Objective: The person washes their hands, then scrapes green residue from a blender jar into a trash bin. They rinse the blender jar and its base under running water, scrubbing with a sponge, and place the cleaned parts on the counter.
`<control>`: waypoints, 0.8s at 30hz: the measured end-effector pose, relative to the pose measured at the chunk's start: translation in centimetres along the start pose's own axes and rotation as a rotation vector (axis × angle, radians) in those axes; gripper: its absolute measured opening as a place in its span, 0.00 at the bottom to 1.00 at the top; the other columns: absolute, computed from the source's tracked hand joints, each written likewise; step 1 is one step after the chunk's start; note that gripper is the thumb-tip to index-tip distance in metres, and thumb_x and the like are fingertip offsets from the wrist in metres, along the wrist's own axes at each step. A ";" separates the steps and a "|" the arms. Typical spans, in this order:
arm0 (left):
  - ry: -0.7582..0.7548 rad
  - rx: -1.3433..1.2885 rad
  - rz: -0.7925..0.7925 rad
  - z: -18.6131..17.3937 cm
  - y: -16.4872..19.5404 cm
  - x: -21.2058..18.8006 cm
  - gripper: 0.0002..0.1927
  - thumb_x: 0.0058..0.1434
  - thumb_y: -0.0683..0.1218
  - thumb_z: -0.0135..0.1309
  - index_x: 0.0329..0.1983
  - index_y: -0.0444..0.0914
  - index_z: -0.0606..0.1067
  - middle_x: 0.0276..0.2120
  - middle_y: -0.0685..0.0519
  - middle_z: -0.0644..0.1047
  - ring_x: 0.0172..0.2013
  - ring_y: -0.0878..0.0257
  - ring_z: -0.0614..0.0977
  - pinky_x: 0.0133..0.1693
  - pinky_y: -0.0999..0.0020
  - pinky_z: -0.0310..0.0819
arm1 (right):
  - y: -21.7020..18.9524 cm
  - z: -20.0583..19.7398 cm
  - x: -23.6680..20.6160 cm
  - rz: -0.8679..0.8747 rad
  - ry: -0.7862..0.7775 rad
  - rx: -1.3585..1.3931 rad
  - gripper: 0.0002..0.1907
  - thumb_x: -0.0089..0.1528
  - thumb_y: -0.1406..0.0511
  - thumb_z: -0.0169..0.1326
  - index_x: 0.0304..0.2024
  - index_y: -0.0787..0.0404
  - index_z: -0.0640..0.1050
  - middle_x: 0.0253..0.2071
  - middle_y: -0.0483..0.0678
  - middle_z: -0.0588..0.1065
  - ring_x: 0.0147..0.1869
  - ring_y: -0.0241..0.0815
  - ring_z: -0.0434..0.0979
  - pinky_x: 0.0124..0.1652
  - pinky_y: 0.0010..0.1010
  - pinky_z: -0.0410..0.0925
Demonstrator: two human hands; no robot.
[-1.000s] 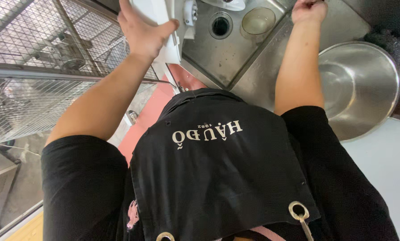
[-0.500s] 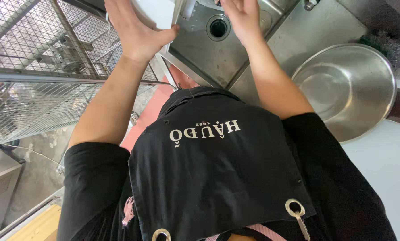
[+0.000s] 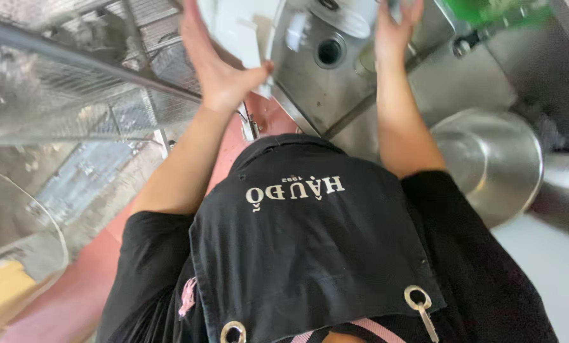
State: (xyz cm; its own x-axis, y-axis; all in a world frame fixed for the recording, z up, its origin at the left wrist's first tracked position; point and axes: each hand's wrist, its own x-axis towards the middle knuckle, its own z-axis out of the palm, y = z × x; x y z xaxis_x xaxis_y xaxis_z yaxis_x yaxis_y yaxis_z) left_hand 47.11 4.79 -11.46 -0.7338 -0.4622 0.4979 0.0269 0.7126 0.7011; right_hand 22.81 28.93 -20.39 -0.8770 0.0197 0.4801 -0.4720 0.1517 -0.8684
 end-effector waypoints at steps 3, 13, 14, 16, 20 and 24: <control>0.099 -0.530 -0.303 -0.9 0.0 -2.0 0.64 0.46 0.47 0.74 0.79 0.35 0.45 0.71 0.38 0.60 0.72 0.45 0.63 0.74 0.52 0.56 | -0.1 1.2 -3.5 1.050 0.017 0.374 0.39 0.59 0.56 0.59 0.69 0.46 0.56 0.63 0.44 0.71 0.54 0.43 0.77 0.49 0.38 0.69; 0.315 -1.643 -0.875 -16.3 -1.9 -20.1 0.51 0.53 0.69 0.57 0.73 0.36 0.61 0.65 0.39 0.70 0.64 0.43 0.72 0.65 0.41 0.67 | -6.1 6.6 -21.0 1.478 -0.925 0.586 0.23 0.71 0.56 0.38 0.61 0.60 0.73 0.61 0.51 0.76 0.63 0.47 0.77 0.61 0.41 0.71; 0.377 -1.679 -0.809 -18.7 -1.8 -22.9 0.51 0.54 0.70 0.57 0.73 0.36 0.62 0.67 0.39 0.69 0.66 0.42 0.72 0.67 0.42 0.66 | -7.3 7.4 -23.3 1.520 -1.032 0.545 0.24 0.71 0.56 0.36 0.61 0.61 0.73 0.61 0.51 0.76 0.64 0.48 0.76 0.62 0.42 0.70; 0.554 -1.686 -0.776 -24.0 -0.8 -29.2 0.52 0.54 0.71 0.55 0.73 0.35 0.61 0.67 0.37 0.68 0.66 0.42 0.71 0.67 0.41 0.65 | -9.5 8.9 -28.2 1.500 -1.246 0.436 0.24 0.71 0.55 0.37 0.62 0.60 0.72 0.61 0.50 0.75 0.65 0.47 0.75 0.61 0.42 0.69; 0.934 -1.556 -0.655 -35.0 3.9 -43.2 0.53 0.54 0.73 0.50 0.76 0.40 0.59 0.72 0.40 0.64 0.70 0.43 0.68 0.69 0.38 0.62 | -13.1 12.6 -39.3 1.432 -1.614 0.223 0.23 0.72 0.55 0.39 0.63 0.60 0.72 0.62 0.49 0.74 0.65 0.45 0.74 0.62 0.38 0.67; 1.336 -1.545 -0.506 -43.3 10.1 -57.8 0.54 0.50 0.78 0.40 0.73 0.42 0.58 0.70 0.39 0.62 0.67 0.36 0.65 0.59 0.23 0.62 | -18.6 17.0 -51.3 1.344 -1.914 -0.003 0.24 0.73 0.54 0.41 0.64 0.59 0.71 0.62 0.48 0.73 0.65 0.42 0.73 0.62 0.35 0.65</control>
State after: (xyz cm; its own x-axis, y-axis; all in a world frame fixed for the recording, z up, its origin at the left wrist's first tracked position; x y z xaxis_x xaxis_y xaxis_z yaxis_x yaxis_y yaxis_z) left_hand 119.19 15.88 -11.10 -0.0573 -0.9375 -0.3432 0.9523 -0.1546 0.2632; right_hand 75.07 8.28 -31.03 0.3602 -0.5317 -0.7665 0.2251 0.8469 -0.4817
